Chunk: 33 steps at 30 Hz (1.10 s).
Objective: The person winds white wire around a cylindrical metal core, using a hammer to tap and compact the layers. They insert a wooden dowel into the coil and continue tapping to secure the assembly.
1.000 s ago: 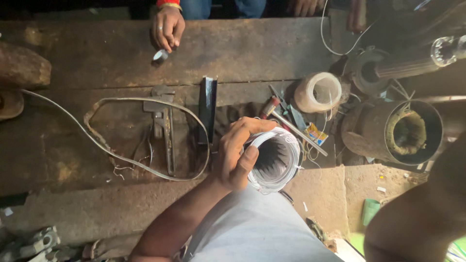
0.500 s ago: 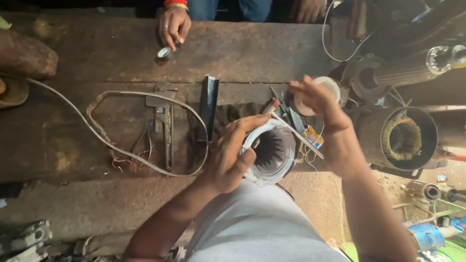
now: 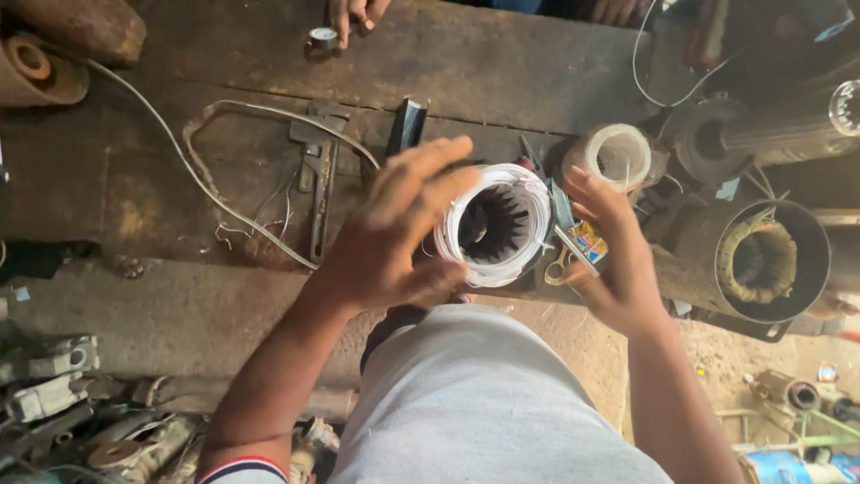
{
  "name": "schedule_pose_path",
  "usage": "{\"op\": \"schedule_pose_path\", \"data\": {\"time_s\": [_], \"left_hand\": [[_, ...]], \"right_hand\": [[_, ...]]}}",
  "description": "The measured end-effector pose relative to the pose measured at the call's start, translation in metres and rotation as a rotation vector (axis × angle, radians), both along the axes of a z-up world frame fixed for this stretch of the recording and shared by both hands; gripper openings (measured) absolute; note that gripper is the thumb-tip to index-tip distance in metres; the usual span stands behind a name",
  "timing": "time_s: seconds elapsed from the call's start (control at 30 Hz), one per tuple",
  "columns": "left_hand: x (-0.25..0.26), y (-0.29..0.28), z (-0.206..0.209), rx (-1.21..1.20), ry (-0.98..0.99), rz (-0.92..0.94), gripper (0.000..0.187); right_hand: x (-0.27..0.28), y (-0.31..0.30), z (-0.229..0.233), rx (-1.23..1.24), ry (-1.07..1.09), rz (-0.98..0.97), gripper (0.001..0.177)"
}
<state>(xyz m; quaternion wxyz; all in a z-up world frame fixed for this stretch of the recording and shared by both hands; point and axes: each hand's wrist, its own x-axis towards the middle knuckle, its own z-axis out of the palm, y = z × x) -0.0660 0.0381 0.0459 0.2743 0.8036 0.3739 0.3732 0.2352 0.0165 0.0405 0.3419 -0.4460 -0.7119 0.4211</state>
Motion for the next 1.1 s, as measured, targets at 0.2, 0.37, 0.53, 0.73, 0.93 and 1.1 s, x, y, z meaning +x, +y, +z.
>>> {"op": "schedule_pose_path", "data": {"time_s": [0.2, 0.37, 0.53, 0.73, 0.93, 1.1], "left_hand": [[0.022, -0.026, -0.006, 0.175, 0.168, 0.050, 0.050], [0.033, -0.031, -0.022, 0.306, 0.072, 0.116, 0.049], [0.042, -0.042, -0.027, 0.276, 0.063, 0.176, 0.049], [0.028, -0.039, -0.023, 0.083, -0.082, 0.093, 0.055], [0.029, -0.018, -0.024, -0.244, -0.346, 0.083, 0.090], [0.046, -0.004, -0.025, -0.319, -0.437, 0.055, 0.093]], "right_hand": [[-0.013, 0.008, 0.000, 0.259, -0.254, 0.243, 0.083], [-0.018, 0.012, -0.008, 0.242, -0.258, 0.254, 0.070], [-0.019, 0.000, -0.016, 0.222, -0.263, 0.153, 0.067], [-0.011, 0.003, -0.017, 0.193, -0.301, 0.212, 0.074], [-0.008, 0.018, -0.015, 0.129, -0.003, 0.239, 0.135], [-0.030, 0.019, -0.013, 0.147, -0.114, 0.150, 0.145]]}}
